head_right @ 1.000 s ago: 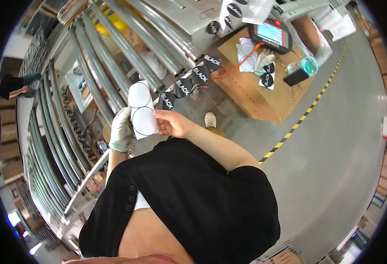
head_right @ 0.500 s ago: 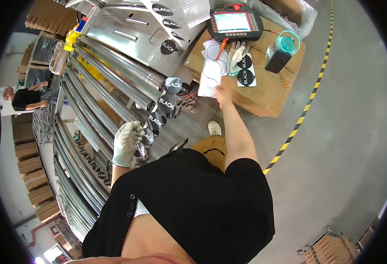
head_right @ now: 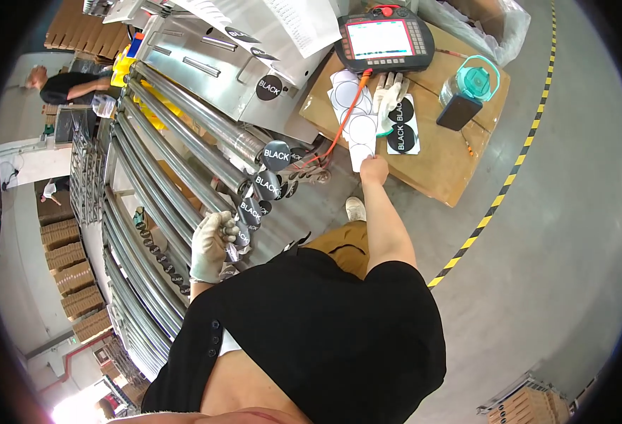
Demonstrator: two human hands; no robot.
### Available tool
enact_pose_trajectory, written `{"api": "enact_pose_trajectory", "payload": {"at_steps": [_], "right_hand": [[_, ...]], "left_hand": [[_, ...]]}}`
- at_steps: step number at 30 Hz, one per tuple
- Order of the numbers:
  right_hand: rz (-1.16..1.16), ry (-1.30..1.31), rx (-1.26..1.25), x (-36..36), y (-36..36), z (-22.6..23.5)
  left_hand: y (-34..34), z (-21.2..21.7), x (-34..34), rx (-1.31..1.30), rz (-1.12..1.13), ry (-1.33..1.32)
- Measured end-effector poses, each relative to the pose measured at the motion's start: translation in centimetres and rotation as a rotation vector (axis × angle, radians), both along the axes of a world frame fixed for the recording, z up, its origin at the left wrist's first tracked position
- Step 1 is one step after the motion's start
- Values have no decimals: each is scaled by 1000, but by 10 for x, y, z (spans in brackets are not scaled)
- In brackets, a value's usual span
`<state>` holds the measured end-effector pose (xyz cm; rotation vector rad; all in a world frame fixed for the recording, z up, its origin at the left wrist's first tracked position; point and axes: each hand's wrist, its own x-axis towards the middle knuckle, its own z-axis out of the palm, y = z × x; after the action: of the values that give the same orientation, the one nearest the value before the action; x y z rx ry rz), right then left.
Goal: Applying labels to components and sealing a large treadmill box with a tape dispenser.
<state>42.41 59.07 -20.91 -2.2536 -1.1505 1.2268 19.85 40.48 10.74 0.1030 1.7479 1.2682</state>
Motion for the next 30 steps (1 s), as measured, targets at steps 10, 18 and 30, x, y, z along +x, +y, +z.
{"api": "enact_pose_trajectory", "payload": {"at_steps": [10, 18, 30], "right_hand": [[213, -129, -15, -20, 70, 4], [-67, -16, 180, -23, 84, 35], [0, -561, 127, 57, 76, 31]], "left_hand": [[4, -9, 2, -48, -48, -8], [3, -8, 12, -72, -102, 24], [-3, -24, 2, -141, -150, -18]]}}
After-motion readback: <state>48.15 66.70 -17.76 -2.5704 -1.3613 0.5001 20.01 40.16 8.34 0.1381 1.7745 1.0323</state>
